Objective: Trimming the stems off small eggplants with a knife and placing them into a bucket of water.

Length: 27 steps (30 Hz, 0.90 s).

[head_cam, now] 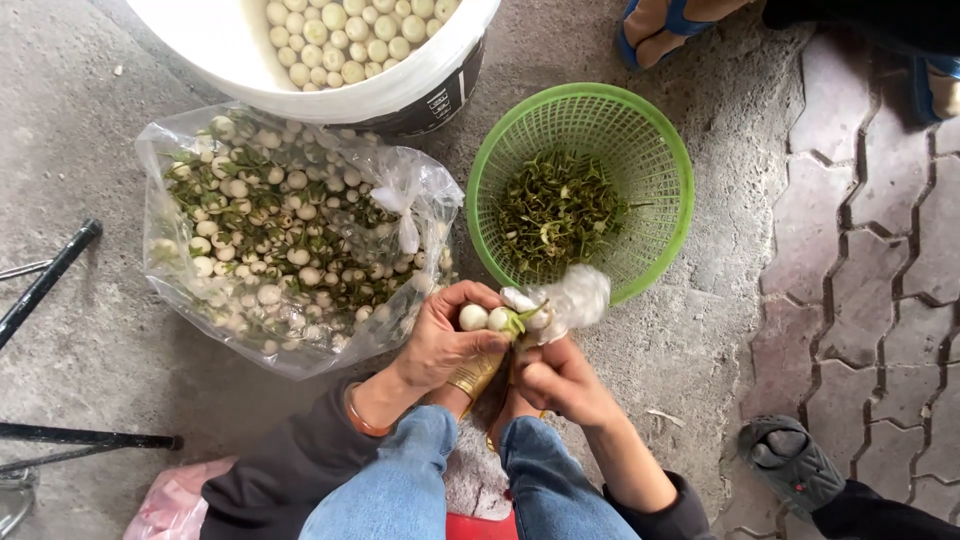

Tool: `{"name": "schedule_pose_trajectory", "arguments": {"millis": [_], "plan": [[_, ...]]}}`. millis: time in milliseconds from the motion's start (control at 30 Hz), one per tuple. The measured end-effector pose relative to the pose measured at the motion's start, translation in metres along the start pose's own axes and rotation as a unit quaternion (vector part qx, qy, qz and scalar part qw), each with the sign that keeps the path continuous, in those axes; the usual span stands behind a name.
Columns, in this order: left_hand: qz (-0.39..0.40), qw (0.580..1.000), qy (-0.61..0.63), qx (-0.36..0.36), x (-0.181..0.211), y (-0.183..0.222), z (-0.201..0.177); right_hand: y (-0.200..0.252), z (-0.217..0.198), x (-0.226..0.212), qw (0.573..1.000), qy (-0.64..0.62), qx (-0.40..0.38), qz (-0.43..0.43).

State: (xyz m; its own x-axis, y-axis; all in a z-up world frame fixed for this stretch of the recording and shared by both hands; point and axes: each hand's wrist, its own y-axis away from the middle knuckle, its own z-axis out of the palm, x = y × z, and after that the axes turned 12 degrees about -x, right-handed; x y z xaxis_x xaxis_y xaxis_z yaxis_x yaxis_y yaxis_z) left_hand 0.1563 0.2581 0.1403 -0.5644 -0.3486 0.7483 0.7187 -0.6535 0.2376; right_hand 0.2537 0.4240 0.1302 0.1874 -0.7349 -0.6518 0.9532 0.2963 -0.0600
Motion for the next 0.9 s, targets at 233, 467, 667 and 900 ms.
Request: {"name": "schedule_pose_trajectory", "arguments": {"millis": [233,467,667,900], "plan": [[0.045,0.994,-0.073,-0.072,0.019,0.002,-0.011,0.009,-0.009,-0.003,0.977,0.210,-0.019,0.005],[0.073,0.982,-0.148,-0.087,0.037,0.002,-0.005,-0.016,0.009,-0.028,0.964,0.262,-0.034,0.016],[0.100,0.963,-0.236,-0.084,0.050,0.003,0.007,0.008,-0.017,0.011,0.945,0.322,0.017,-0.064],[0.115,0.960,-0.252,-0.048,0.035,0.005,0.016,0.022,-0.026,0.042,0.992,0.093,0.030,-0.077]]}}
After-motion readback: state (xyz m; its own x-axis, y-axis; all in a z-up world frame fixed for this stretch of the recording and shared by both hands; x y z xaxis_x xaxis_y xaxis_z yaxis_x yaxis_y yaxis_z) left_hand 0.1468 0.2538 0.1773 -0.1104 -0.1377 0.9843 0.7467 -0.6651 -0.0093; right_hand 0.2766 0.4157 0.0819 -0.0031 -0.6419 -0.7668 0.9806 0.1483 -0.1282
